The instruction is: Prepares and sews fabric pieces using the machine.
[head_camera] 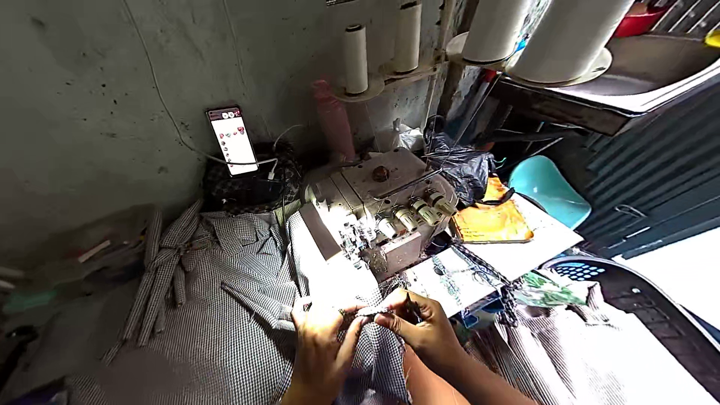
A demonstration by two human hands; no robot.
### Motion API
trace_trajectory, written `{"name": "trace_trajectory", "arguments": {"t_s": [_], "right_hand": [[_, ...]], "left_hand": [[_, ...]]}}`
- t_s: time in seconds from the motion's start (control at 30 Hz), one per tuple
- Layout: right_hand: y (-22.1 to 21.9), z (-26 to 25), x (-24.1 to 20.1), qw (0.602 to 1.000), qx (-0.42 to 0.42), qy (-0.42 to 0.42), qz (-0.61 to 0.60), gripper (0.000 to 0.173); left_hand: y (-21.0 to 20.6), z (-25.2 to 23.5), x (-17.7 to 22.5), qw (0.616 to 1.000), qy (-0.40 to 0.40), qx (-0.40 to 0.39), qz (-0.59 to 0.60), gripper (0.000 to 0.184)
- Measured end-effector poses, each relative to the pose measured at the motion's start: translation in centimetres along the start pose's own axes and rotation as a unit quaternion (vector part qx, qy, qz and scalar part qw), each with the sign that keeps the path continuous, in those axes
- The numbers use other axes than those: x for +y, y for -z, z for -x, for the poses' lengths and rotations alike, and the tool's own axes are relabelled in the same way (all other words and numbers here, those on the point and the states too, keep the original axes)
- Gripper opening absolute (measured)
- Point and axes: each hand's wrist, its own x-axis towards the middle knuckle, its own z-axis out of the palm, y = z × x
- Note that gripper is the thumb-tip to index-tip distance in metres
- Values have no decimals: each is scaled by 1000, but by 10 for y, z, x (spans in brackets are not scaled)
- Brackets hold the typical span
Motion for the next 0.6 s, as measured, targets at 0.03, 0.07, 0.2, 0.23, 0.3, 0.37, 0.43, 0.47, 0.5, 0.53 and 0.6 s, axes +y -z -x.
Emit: {"name": "trace_trajectory", "arguments": {"t_s": [0.03, 0.07, 0.2, 0.23, 0.3, 0.37, 0.43, 0.47, 0.5, 0.53, 0.6], "right_hand": [[-1, 0, 0, 1000, 1, -3, -11, 11], [-2, -1, -1, 1000, 2, -4, -21, 10], [-4, -4, -3, 999, -12, 0, -30, 19], [-6, -4, -4, 1000, -7, 1, -29, 17], [-9, -6, -5, 999, 3, -6, -34, 11], [-11, -7, -7, 999, 6, -20, -49, 7], [-13, -7, -9, 998, 4, -28, -60, 5], [-14, -7, -10, 998, 3, -28, -63, 4], [-15, -7, -11, 997, 3, -27, -69, 4], [-15, -6, -12, 997, 2, -22, -76, 4], [-16, -4, -11, 996, 10, -9, -86, 7]], "left_hand": [[0, 0, 1, 1000, -1, 4, 8, 26], [-1, 1, 2, 1000, -2, 8, 16, 28], [-1, -1, 6, 1000, 0, 10, 6, 29], [1, -2, 6, 1000, 3, 6, 0, 29], [5, -5, 9, 1000, 13, 1, -6, 29], [9, -6, 11, 1000, 29, -5, 3, 31], [14, -6, 15, 999, 50, -14, 12, 32], [17, -6, 18, 998, 60, -21, 17, 31], [20, -6, 21, 997, 70, -29, 21, 30], [23, -7, 24, 996, 78, -36, 24, 29], [30, -12, 28, 994, 92, -45, 23, 25]]}}
